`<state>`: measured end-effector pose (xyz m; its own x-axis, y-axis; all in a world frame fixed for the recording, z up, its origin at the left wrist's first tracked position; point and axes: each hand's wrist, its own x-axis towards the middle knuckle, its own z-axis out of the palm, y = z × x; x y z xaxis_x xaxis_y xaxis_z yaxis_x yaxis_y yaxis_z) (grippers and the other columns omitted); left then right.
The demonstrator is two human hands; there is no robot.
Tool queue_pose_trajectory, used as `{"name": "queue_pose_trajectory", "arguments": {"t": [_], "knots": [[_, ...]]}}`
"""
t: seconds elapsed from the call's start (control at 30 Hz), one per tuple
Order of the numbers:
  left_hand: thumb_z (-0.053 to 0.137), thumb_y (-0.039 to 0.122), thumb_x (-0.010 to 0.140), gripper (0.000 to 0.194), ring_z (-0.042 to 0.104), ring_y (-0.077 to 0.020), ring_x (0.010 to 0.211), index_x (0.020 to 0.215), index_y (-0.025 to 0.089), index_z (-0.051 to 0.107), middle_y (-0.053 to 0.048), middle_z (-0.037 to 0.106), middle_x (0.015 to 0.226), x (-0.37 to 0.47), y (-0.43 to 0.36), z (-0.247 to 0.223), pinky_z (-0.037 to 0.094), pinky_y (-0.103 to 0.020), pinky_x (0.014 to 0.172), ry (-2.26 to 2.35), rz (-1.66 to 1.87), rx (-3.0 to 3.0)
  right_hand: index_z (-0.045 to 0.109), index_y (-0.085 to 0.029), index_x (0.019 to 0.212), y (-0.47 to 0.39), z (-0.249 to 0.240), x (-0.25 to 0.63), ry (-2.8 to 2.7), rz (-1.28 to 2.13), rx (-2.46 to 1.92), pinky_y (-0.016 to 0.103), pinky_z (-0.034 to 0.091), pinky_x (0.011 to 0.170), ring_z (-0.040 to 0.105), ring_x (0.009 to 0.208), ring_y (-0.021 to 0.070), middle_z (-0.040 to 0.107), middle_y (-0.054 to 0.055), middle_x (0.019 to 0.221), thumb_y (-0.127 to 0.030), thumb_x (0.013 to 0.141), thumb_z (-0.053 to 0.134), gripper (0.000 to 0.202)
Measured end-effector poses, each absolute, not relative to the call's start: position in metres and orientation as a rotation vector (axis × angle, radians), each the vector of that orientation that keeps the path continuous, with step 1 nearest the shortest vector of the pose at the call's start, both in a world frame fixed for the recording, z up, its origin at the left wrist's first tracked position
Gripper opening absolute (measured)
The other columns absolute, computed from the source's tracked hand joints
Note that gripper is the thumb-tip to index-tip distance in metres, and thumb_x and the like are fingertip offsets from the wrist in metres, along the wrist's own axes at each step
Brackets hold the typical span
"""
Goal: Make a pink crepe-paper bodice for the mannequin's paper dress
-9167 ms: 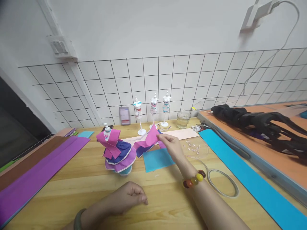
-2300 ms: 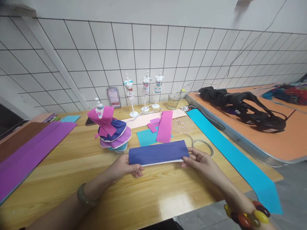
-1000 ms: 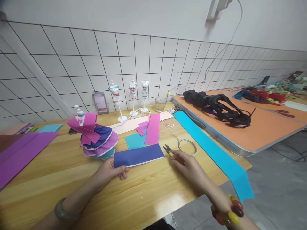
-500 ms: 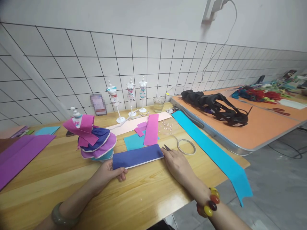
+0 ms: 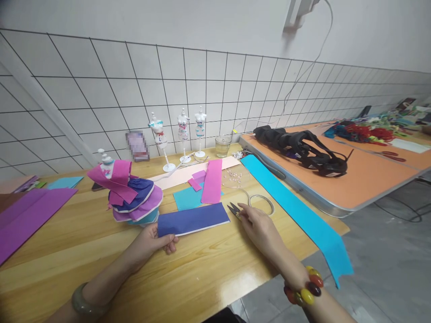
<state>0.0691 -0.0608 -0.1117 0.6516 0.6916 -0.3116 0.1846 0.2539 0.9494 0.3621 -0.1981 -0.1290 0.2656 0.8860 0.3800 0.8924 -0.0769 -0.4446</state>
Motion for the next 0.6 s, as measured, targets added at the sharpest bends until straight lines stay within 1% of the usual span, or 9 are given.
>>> {"name": "queue_pose_trajectory", "arguments": {"t": [0.13,0.27,0.4,0.53,0.6], "knots": [[0.073,0.032,0.066,0.024,0.061,-0.0139,0.053,0.071,0.013,0.059,-0.004,0.067,0.058,0.068,-0.061,-0.114,0.047,-0.026,0.055,0.826,0.394,1.313,0.055,-0.02,0.121,-0.197,-0.127,0.37,-1.529,0.059,-1.952,0.04,0.055,0.073,0.069,0.086,0.0258,0.073,0.01,0.095,-0.035,0.092,0.045,0.034],[0.072,0.035,0.067,0.025,0.062,-0.0144,0.053,0.071,0.013,0.059,-0.004,0.068,0.06,0.068,-0.059,-0.12,0.047,-0.026,0.055,0.827,0.407,1.32,0.056,-0.021,0.121,-0.189,-0.122,0.375,-1.509,0.088,-1.954,0.041,0.053,0.074,0.069,0.083,0.0264,0.073,0.01,0.095,-0.035,0.092,0.045,0.034],[0.074,0.036,0.065,0.027,0.062,-0.0144,0.053,0.072,0.014,0.059,-0.004,0.068,0.06,0.068,-0.057,-0.125,0.048,-0.026,0.054,0.816,0.389,1.326,0.06,-0.021,0.112,-0.181,-0.111,0.372,-1.528,0.089,-1.969,0.039,0.051,0.069,0.067,0.078,0.0256,0.073,0.009,0.089,-0.036,0.091,0.045,0.03],[0.072,0.036,0.068,0.027,0.063,-0.0144,0.054,0.072,0.014,0.059,-0.003,0.067,0.061,0.067,-0.056,-0.128,0.048,-0.026,0.053,0.782,0.395,1.327,0.065,-0.021,0.102,-0.174,-0.098,0.37,-1.535,0.082,-1.978,0.035,0.049,0.06,0.066,0.068,0.0238,0.071,0.006,0.074,-0.038,0.089,0.046,0.028],[0.072,0.035,0.069,0.026,0.063,-0.0144,0.054,0.072,0.014,0.059,-0.003,0.067,0.062,0.066,-0.057,-0.128,0.048,-0.025,0.053,0.775,0.393,1.329,0.066,-0.022,0.098,-0.171,-0.093,0.371,-1.526,0.075,-1.97,0.033,0.049,0.06,0.066,0.068,0.0237,0.07,0.006,0.073,-0.039,0.088,0.048,0.027]]}}
